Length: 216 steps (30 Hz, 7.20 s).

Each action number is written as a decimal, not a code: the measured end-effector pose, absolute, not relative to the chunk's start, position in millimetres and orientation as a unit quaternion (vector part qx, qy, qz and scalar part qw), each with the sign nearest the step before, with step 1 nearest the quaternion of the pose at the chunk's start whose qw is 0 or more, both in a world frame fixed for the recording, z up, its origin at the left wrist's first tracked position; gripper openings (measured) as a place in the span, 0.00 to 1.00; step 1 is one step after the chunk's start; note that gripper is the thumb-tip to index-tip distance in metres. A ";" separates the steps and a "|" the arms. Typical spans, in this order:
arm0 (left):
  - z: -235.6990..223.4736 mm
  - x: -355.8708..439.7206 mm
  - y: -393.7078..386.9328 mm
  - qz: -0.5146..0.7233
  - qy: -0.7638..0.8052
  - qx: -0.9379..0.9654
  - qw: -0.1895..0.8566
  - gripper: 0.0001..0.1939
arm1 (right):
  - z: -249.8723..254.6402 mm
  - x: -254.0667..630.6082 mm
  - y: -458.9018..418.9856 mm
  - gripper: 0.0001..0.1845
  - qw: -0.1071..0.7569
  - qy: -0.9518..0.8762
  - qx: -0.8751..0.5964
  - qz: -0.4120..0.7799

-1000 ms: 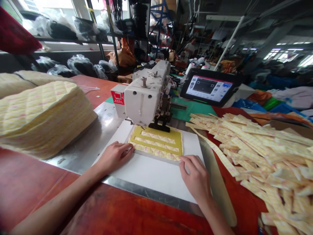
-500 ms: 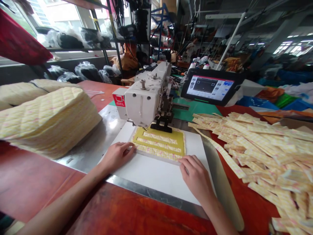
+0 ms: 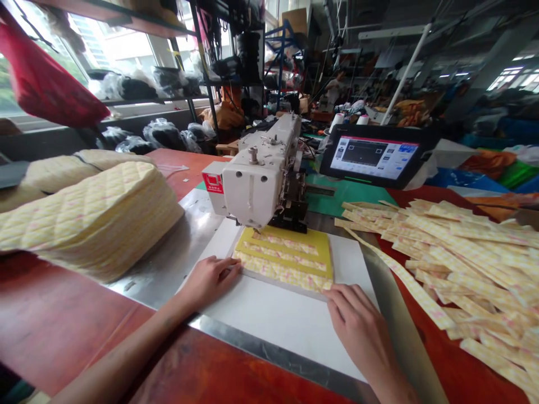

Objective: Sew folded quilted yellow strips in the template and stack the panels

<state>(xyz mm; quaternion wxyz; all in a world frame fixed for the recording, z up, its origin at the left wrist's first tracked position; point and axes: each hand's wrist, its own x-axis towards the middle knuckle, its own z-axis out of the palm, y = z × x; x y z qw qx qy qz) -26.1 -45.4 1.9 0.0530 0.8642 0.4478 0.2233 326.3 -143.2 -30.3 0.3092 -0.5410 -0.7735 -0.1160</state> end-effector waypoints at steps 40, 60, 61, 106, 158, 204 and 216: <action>-2.8 -7.3 -66.2 0.326 0.421 0.814 0.234 0.21 | 32.2 364.2 -120.2 0.13 0.337 -0.603 -0.715 0.103; -5.2 86.4 -110.9 0.397 0.332 0.547 0.658 0.20 | -9.0 248.3 -163.5 0.22 0.530 -0.464 -0.531 0.471; -5.2 87.0 -111.4 0.403 0.330 0.542 0.659 0.19 | -10.0 248.5 -162.2 0.21 0.538 -0.460 -0.526 0.472; -3.4 46.6 -104.3 0.449 0.384 0.706 0.390 0.08 | 55.5 236.7 -63.7 0.18 0.290 -0.843 -0.441 -0.106; -3.7 16.9 -15.9 0.215 0.404 0.889 -0.006 0.12 | -20.8 226.2 -37.4 0.22 0.293 -0.819 -0.491 0.042; -6.1 14.5 -24.6 0.308 0.379 0.871 0.049 0.10 | 7.4 246.4 -56.7 0.18 0.375 -0.749 -0.521 0.168; -29.7 -15.5 -15.0 0.349 0.327 0.870 -0.121 0.13 | 133.2 266.1 -120.7 0.11 0.466 -0.711 -0.509 0.135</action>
